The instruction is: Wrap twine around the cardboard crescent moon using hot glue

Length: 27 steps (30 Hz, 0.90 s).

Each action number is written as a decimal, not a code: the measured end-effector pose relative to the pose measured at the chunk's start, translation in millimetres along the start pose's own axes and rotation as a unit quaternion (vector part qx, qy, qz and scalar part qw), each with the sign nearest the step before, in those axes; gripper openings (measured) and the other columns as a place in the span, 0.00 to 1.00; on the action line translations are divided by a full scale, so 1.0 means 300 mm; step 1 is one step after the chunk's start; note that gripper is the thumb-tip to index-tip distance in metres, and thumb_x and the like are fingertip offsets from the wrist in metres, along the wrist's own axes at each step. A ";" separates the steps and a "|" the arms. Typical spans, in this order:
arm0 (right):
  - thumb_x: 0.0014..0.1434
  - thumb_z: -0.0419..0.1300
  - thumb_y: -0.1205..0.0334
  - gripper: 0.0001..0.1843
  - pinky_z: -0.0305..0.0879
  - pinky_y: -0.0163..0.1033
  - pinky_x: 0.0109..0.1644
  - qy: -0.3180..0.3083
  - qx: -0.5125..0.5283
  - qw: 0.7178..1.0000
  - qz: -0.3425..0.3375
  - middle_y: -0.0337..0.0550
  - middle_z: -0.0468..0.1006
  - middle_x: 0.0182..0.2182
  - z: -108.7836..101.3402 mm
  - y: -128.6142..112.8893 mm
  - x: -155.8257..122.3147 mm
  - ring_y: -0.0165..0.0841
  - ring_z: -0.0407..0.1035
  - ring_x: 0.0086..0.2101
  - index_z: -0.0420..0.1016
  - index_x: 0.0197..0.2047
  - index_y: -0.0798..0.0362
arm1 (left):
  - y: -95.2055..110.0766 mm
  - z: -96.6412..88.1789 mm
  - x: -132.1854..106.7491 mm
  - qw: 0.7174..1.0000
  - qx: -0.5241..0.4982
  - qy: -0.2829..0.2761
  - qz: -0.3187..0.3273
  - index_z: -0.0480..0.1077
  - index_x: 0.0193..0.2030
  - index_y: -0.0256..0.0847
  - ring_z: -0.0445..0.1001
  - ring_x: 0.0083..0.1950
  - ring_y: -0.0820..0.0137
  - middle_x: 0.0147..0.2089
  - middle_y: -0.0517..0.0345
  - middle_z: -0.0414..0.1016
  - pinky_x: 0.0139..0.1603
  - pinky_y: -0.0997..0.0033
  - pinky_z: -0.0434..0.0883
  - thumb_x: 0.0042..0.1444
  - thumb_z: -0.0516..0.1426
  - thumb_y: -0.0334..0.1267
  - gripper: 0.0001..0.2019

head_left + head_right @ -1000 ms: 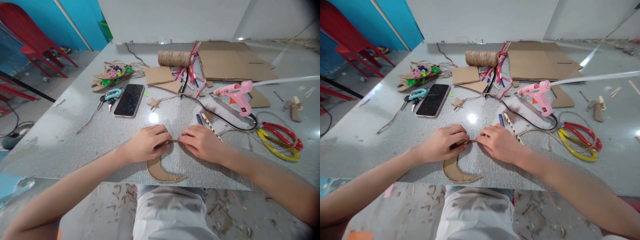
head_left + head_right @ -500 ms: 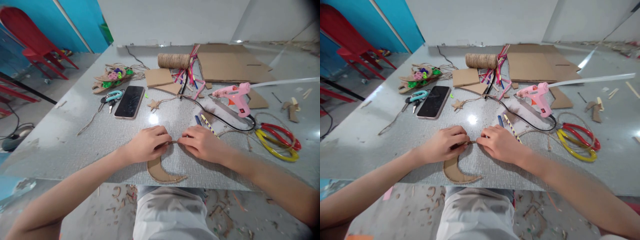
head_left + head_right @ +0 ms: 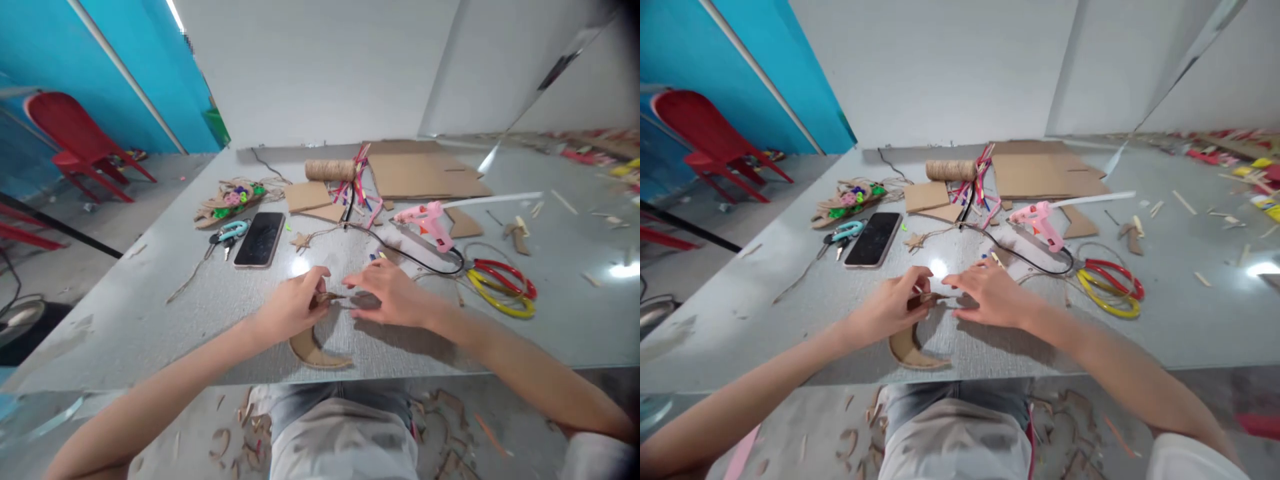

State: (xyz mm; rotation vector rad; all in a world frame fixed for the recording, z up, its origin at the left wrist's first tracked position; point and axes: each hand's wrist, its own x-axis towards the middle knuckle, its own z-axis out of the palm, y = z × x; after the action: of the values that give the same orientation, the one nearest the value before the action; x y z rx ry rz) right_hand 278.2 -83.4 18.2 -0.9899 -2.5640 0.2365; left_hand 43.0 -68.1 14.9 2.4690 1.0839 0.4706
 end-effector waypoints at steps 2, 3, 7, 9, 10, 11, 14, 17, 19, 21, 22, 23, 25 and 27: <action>0.59 0.60 0.54 0.22 0.58 0.47 0.52 0.032 0.001 0.999 0.022 0.44 0.79 0.43 -0.012 -0.021 0.012 0.37 0.73 0.42 0.63 0.55 0.50 | 0.004 -0.013 0.016 0.998 -0.037 0.045 0.012 0.55 0.50 0.44 0.70 0.27 0.76 0.34 0.64 0.71 0.29 0.76 0.65 0.52 0.53 0.29 0.19; 0.58 0.61 0.56 0.24 0.59 0.48 0.52 0.056 -0.002 0.998 0.030 0.46 0.78 0.45 -0.020 -0.026 0.018 0.37 0.72 0.43 0.62 0.56 0.50 | 0.010 -0.022 0.026 0.996 -0.052 0.068 0.024 0.55 0.50 0.44 0.70 0.27 0.77 0.34 0.64 0.70 0.29 0.76 0.66 0.52 0.53 0.29 0.19; 0.54 0.64 0.52 0.38 0.58 0.51 0.57 0.144 -0.016 0.989 -0.003 0.54 0.70 0.55 -0.071 0.011 0.020 0.42 0.66 0.54 0.54 0.63 0.51 | 0.054 -0.060 0.068 0.981 -0.071 0.151 0.103 0.57 0.49 0.43 0.71 0.31 0.77 0.34 0.64 0.68 0.34 0.75 0.70 0.54 0.54 0.31 0.16; 0.53 0.65 0.49 0.42 0.59 0.51 0.57 0.191 0.003 0.982 -0.010 0.54 0.69 0.55 -0.092 0.061 0.003 0.42 0.65 0.54 0.50 0.65 0.50 | 0.080 -0.070 0.084 0.973 -0.062 0.180 0.132 0.59 0.49 0.42 0.71 0.33 0.76 0.35 0.62 0.68 0.37 0.73 0.72 0.55 0.53 0.32 0.14; 0.53 0.65 0.48 0.43 0.60 0.50 0.57 0.216 0.012 0.976 -0.004 0.54 0.70 0.54 -0.100 0.090 -0.009 0.41 0.66 0.53 0.49 0.65 0.49 | 0.090 -0.071 0.091 0.971 -0.058 0.187 0.139 0.60 0.48 0.42 0.71 0.34 0.75 0.35 0.61 0.68 0.38 0.72 0.73 0.56 0.54 0.32 0.13; 0.52 0.65 0.48 0.43 0.60 0.51 0.56 0.234 0.009 0.972 -0.001 0.54 0.70 0.53 -0.107 0.117 -0.022 0.41 0.67 0.52 0.49 0.65 0.49 | 0.099 -0.069 0.096 0.970 -0.057 0.189 0.142 0.61 0.48 0.41 0.72 0.35 0.75 0.36 0.61 0.68 0.38 0.72 0.73 0.56 0.54 0.31 0.13; 0.53 0.65 0.49 0.41 0.60 0.52 0.56 0.247 -0.027 0.969 0.003 0.54 0.71 0.54 -0.131 0.181 -0.060 0.41 0.69 0.50 0.51 0.64 0.50 | 0.105 -0.057 0.109 0.971 -0.066 0.182 0.139 0.64 0.44 0.41 0.72 0.38 0.73 0.37 0.58 0.69 0.37 0.73 0.74 0.55 0.54 0.31 0.10; 0.55 0.62 0.50 0.31 0.65 0.46 0.49 0.258 -0.015 0.965 0.039 0.50 0.75 0.47 -0.194 0.203 -0.090 0.36 0.72 0.40 0.60 0.59 0.52 | 0.080 -0.041 0.121 0.975 -0.112 0.159 0.109 0.66 0.41 0.40 0.72 0.37 0.73 0.37 0.57 0.71 0.36 0.74 0.73 0.55 0.54 0.34 0.07; 0.58 0.58 0.49 0.17 0.65 0.39 0.38 0.258 -0.009 0.961 0.103 0.43 0.77 0.33 -0.260 0.206 -0.118 0.32 0.70 0.31 0.71 0.45 0.52 | 0.051 -0.032 0.129 0.977 -0.154 0.130 0.075 0.67 0.41 0.39 0.73 0.36 0.72 0.35 0.57 0.72 0.35 0.73 0.73 0.55 0.55 0.37 0.08; 0.58 0.56 0.46 0.17 0.61 0.37 0.32 0.261 -0.023 0.946 0.191 0.39 0.72 0.23 -0.328 0.211 -0.170 0.31 0.66 0.26 0.72 0.31 0.52 | 0.018 -0.024 0.136 0.975 -0.183 0.119 0.051 0.67 0.40 0.39 0.73 0.38 0.71 0.36 0.56 0.73 0.36 0.72 0.73 0.54 0.56 0.40 0.09; 0.58 0.56 0.45 0.19 0.59 0.37 0.30 0.263 -0.028 0.936 0.232 0.39 0.71 0.22 -0.356 0.217 -0.208 0.30 0.65 0.25 0.71 0.28 0.52 | 0.002 -0.021 0.138 0.973 -0.196 0.114 0.041 0.67 0.40 0.39 0.73 0.38 0.71 0.37 0.56 0.73 0.37 0.71 0.72 0.53 0.57 0.41 0.10; 0.58 0.55 0.43 0.20 0.58 0.37 0.29 0.264 -0.035 0.923 0.278 0.40 0.70 0.22 -0.376 0.225 -0.255 0.31 0.64 0.25 0.71 0.28 0.52 | -0.013 -0.018 0.141 0.971 -0.212 0.109 0.031 0.66 0.41 0.39 0.73 0.38 0.71 0.36 0.56 0.73 0.37 0.72 0.72 0.52 0.58 0.42 0.12; 0.59 0.53 0.42 0.22 0.59 0.37 0.31 0.214 -0.053 0.905 0.364 0.42 0.74 0.26 -0.390 0.249 -0.371 0.32 0.66 0.27 0.72 0.31 0.52 | -0.035 -0.016 0.143 0.964 -0.247 0.096 0.015 0.65 0.43 0.39 0.73 0.36 0.71 0.34 0.58 0.72 0.35 0.73 0.70 0.51 0.58 0.43 0.15; 0.57 0.54 0.41 0.22 0.64 0.39 0.35 0.121 -0.088 0.887 0.436 0.45 0.77 0.34 -0.368 0.273 -0.496 0.36 0.70 0.33 0.74 0.39 0.52 | -0.048 -0.016 0.143 0.958 -0.272 0.089 0.005 0.64 0.44 0.39 0.72 0.35 0.71 0.32 0.59 0.71 0.33 0.73 0.69 0.51 0.59 0.44 0.16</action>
State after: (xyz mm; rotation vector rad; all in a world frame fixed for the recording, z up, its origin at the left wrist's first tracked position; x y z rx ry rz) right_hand 474.2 -121.2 52.6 -2.0489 -1.7785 0.0959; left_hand 59.6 -25.9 18.1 1.9733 0.8591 0.8767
